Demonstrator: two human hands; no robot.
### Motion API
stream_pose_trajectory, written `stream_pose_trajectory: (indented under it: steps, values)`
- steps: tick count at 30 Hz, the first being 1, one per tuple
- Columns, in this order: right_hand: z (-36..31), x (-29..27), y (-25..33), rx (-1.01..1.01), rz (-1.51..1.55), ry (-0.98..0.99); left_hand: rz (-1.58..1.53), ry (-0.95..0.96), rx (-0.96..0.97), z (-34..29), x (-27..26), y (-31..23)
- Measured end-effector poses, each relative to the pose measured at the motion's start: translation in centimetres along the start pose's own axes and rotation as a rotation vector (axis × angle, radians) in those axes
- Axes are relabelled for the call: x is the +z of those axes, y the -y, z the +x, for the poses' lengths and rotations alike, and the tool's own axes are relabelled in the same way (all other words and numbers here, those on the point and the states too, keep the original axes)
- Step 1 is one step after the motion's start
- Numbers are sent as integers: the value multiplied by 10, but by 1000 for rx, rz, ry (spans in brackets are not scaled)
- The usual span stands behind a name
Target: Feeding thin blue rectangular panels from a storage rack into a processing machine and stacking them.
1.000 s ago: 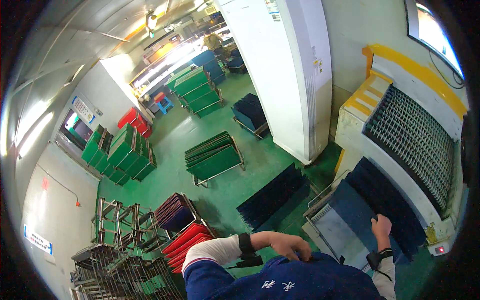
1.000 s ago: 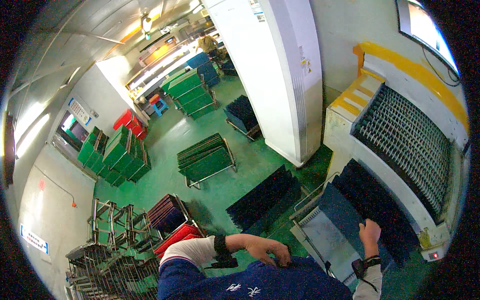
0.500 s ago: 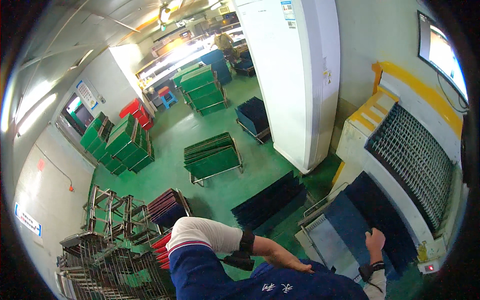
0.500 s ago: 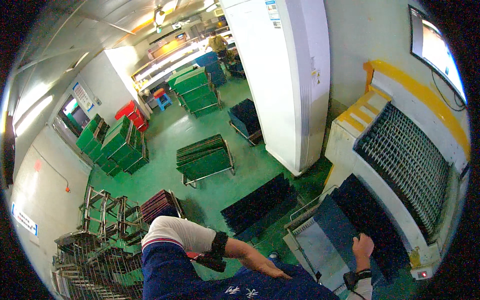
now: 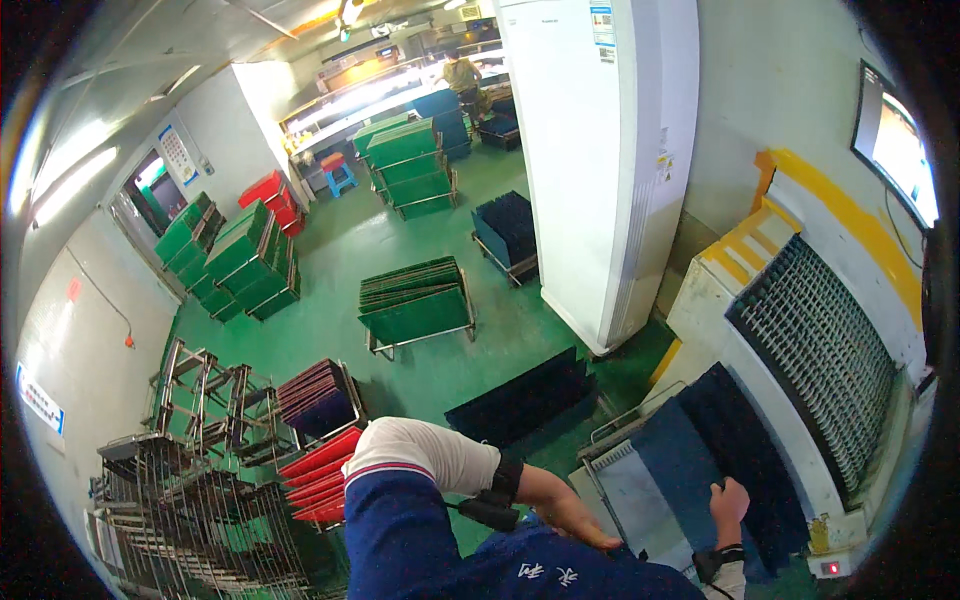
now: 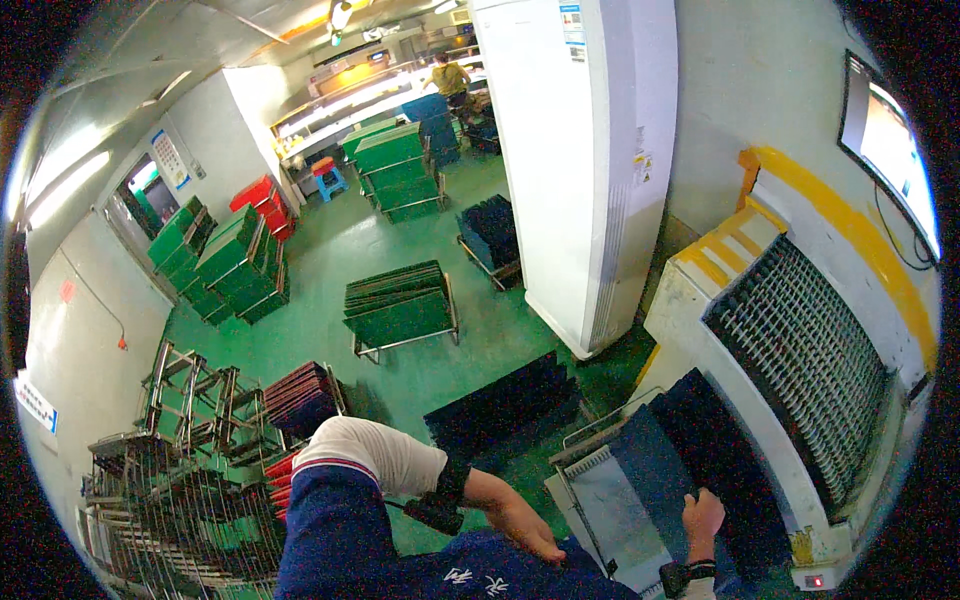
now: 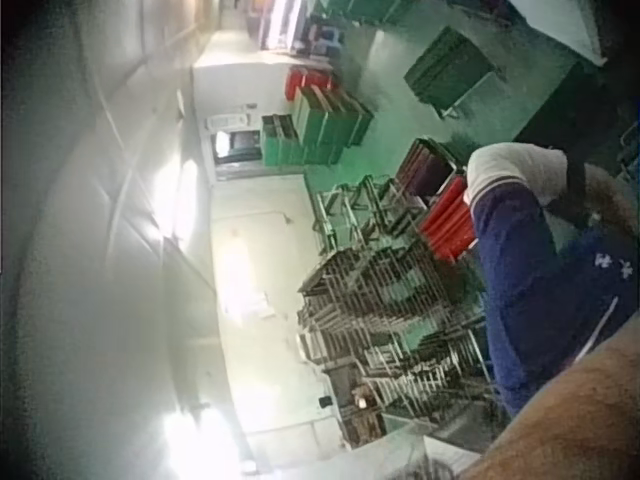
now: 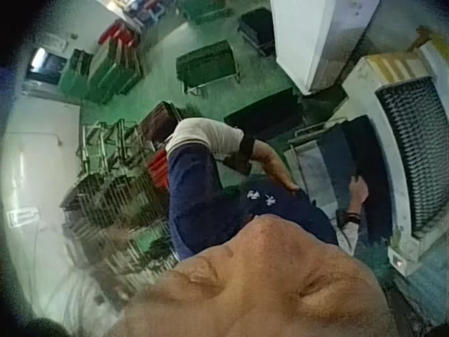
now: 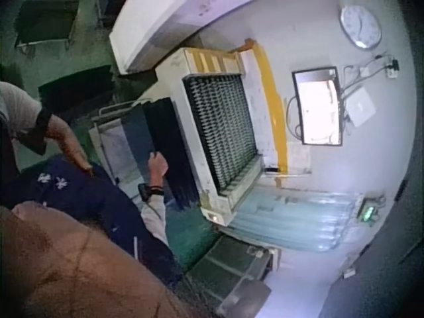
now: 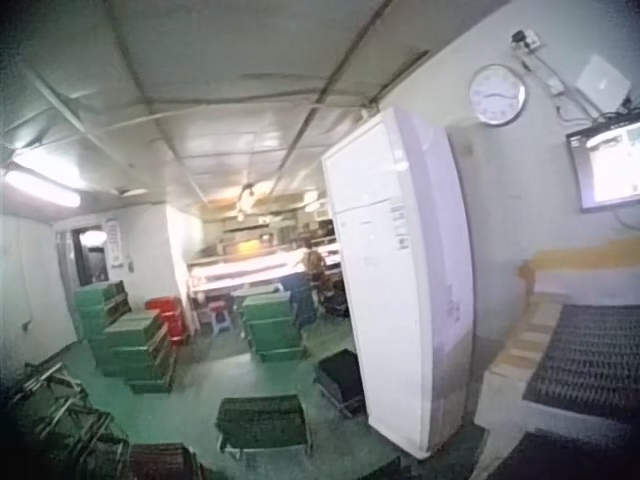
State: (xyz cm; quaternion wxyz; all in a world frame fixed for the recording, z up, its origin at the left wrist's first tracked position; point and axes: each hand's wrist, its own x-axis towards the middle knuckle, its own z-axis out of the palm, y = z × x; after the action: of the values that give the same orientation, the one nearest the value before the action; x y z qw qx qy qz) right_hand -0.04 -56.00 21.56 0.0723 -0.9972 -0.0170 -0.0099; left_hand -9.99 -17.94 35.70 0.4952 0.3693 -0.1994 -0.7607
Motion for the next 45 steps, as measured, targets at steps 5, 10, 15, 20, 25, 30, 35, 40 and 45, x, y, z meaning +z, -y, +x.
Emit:
stream_pose_trajectory:
  steps: [5,10,15,20,25,30,35,40,45]
  values:
    - [0,1,-2,-17,27,1,226,-269,8,-11,1,5]
    - [-2,0,-2,-48,41,-19,229,-136,89,-21,9,-4]
    - [1,-7,4,-23,15,-15,223,-65,116,-4,3,1]
    - [2,-12,8,62,31,96,262,-142,-74,10,-5,0]
    - [-5,-6,7,1,14,-23,265,-43,-36,9,7,-16]
    - [-4,-10,9,27,86,27,295,-48,-109,18,8,-21]
    - [-7,-10,13,16,66,10,273,-57,-10,19,12,-8]
    - [-13,-8,13,-7,32,69,382,-90,81,18,15,-13]
    - [-17,-4,12,-31,30,67,441,-180,95,15,25,-21]
